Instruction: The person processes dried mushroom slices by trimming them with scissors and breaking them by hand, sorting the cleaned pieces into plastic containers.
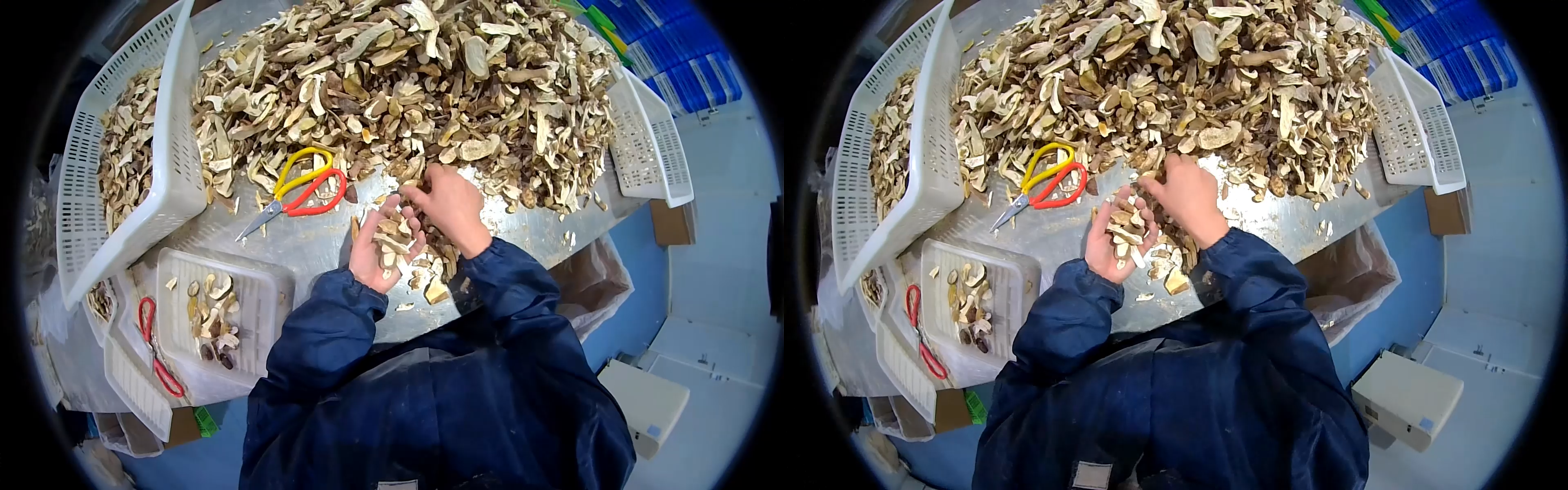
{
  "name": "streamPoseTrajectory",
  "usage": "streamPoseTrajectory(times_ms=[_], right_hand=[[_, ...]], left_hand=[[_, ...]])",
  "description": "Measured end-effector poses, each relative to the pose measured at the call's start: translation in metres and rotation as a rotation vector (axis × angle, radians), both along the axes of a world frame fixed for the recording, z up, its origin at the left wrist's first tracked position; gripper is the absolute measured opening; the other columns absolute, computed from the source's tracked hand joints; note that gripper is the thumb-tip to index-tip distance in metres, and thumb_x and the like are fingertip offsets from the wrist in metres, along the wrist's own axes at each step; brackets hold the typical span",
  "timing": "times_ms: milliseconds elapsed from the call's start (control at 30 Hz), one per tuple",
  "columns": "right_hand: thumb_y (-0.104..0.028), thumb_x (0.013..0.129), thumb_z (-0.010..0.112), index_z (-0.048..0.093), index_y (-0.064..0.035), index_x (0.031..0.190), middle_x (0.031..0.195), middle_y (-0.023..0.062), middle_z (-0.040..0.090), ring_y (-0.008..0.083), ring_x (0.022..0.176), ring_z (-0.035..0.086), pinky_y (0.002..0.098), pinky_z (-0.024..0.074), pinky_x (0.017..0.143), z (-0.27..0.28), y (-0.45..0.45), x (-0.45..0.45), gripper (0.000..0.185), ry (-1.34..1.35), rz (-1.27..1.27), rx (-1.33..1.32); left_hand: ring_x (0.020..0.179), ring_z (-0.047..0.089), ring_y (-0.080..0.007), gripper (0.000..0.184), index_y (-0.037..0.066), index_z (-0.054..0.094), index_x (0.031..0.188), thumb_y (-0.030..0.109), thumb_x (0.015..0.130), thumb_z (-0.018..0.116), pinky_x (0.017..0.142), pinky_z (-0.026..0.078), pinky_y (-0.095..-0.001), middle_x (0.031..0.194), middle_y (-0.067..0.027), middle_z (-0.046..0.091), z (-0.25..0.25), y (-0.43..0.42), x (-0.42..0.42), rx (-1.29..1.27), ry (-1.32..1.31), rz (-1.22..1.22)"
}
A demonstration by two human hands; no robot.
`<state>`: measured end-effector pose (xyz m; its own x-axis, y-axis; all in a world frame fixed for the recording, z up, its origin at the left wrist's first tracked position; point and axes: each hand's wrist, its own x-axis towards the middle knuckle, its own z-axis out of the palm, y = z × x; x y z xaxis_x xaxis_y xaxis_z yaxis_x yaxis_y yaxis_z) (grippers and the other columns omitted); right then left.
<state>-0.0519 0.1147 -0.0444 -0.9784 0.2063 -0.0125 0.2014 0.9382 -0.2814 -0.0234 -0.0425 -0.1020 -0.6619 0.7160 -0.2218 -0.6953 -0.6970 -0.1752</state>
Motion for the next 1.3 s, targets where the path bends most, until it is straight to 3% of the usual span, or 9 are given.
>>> streamPoseTrajectory(times_ms=[200, 333, 567, 667, 800, 933, 1067, 1200, 1300], right_hand=[[-0.032, 0.079, 0.065, 0.063, -0.0003, 0.082, 0.073, 0.0167, 0.063, 0.0347, 0.067, 0.061, 0.0415, 0.0465, 0.059, -0.015, 0.022, 0.005, 0.031, 0.11, 0.017, -0.23], [-0.034, 0.08, 0.065, 0.064, 0.0012, 0.08, 0.063, 0.0128, 0.059, 0.0234, 0.055, 0.055, 0.0332, 0.0413, 0.053, 0.027, 0.026, 0.017, 0.035, -0.094, 0.062, -0.84], [-0.044, 0.082, 0.061, 0.06, -0.0012, 0.085, 0.068, 0.0205, 0.064, 0.0369, 0.065, 0.064, 0.045, 0.0504, 0.059, -0.004, 0.007, -0.026, 0.043, 0.032, -0.039, -0.05], [-0.039, 0.082, 0.061, 0.061, -0.0013, 0.088, 0.072, 0.0194, 0.064, 0.038, 0.067, 0.063, 0.0459, 0.0485, 0.061, -0.009, -0.003, -0.025, 0.039, 0.002, 0.009, -0.003], [-0.029, 0.081, 0.058, 0.061, 0.0005, 0.102, 0.077, 0.0216, 0.065, 0.0332, 0.063, 0.065, 0.0418, 0.0514, 0.061, -0.03, 0.028, -0.01, 0.036, 0.166, 0.093, -0.425], [-0.015, 0.087, 0.059, 0.061, -0.0036, 0.107, 0.075, 0.0033, 0.064, 0.0056, 0.05, 0.053, 0.0205, 0.04, 0.043, -0.001, 0.052, 0.009, 0.023, -0.111, -0.15, -1.218], [-0.019, 0.091, 0.057, 0.061, -0.0066, 0.104, 0.071, -0.0021, 0.059, 0.0036, 0.048, 0.051, 0.0165, 0.0332, 0.038, 0.002, 0.064, 0.016, 0.018, 0.015, -0.223, -1.789], [-0.011, 0.085, 0.062, 0.062, -0.0079, 0.1, 0.069, -0.0013, 0.059, 0.0061, 0.055, 0.055, 0.0204, 0.0391, 0.043, 0.01, 0.038, 0.008, 0.015, -0.198, -0.085, -1.081], [-0.012, 0.081, 0.062, 0.063, -0.0067, 0.098, 0.074, 0.0092, 0.064, 0.0198, 0.059, 0.06, 0.0307, 0.0477, 0.058, -0.005, 0.017, 0.002, 0.017, 0.076, 0.312, -0.367]], left_hand=[[0.097, 0.058, -0.0238, 0.036, 0.014, 0.05, 0.125, 0.037, 0.099, 0.039, 0.089, 0.049, -0.0416, 0.108, -0.0081, 0.058, 0.005, 0.001, 0.0, -0.039, -0.023, 0.013], [0.109, 0.055, -0.0261, 0.041, 0.015, 0.048, 0.128, 0.041, 0.099, 0.036, 0.097, 0.045, -0.044, 0.117, -0.0085, 0.057, 0.02, 0.003, -0.001, -0.136, -0.054, 0.018], [0.105, 0.055, -0.025, 0.04, 0.017, 0.048, 0.13, 0.04, 0.098, 0.04, 0.092, 0.046, -0.0433, 0.115, -0.0089, 0.056, -0.004, 0.002, 0.002, 0.062, 0.017, -0.03], [0.098, 0.057, -0.0243, 0.039, 0.016, 0.048, 0.13, 0.039, 0.097, 0.043, 0.088, 0.047, -0.0418, 0.112, -0.0097, 0.056, 0.0, 0.003, 0.003, 0.053, -0.014, -0.011], [0.096, 0.057, -0.0248, 0.04, 0.016, 0.047, 0.13, 0.038, 0.097, 0.044, 0.087, 0.048, -0.0413, 0.112, -0.0106, 0.056, -0.001, 0.003, 0.003, 0.031, -0.05, 0.001], [0.095, 0.057, -0.0244, 0.04, 0.016, 0.045, 0.13, 0.038, 0.096, 0.045, 0.085, 0.048, -0.0405, 0.11, -0.0106, 0.056, 0.002, 0.002, 0.002, 0.016, -0.082, -0.001], [0.096, 0.056, -0.0232, 0.036, 0.018, 0.051, 0.126, 0.038, 0.096, 0.046, 0.083, 0.049, -0.039, 0.109, -0.0087, 0.055, 0.002, -0.002, -0.001, 0.047, -0.069, 0.087], [0.096, 0.056, -0.0219, 0.035, 0.02, 0.055, 0.124, 0.039, 0.095, 0.048, 0.082, 0.049, -0.0381, 0.109, -0.0074, 0.056, 0.011, -0.009, -0.008, 0.112, -0.08, 0.17], [0.096, 0.056, -0.0214, 0.035, 0.021, 0.055, 0.125, 0.038, 0.095, 0.05, 0.082, 0.049, -0.0378, 0.108, -0.0074, 0.056, 0.012, -0.011, -0.01, 0.09, -0.081, 0.184]])
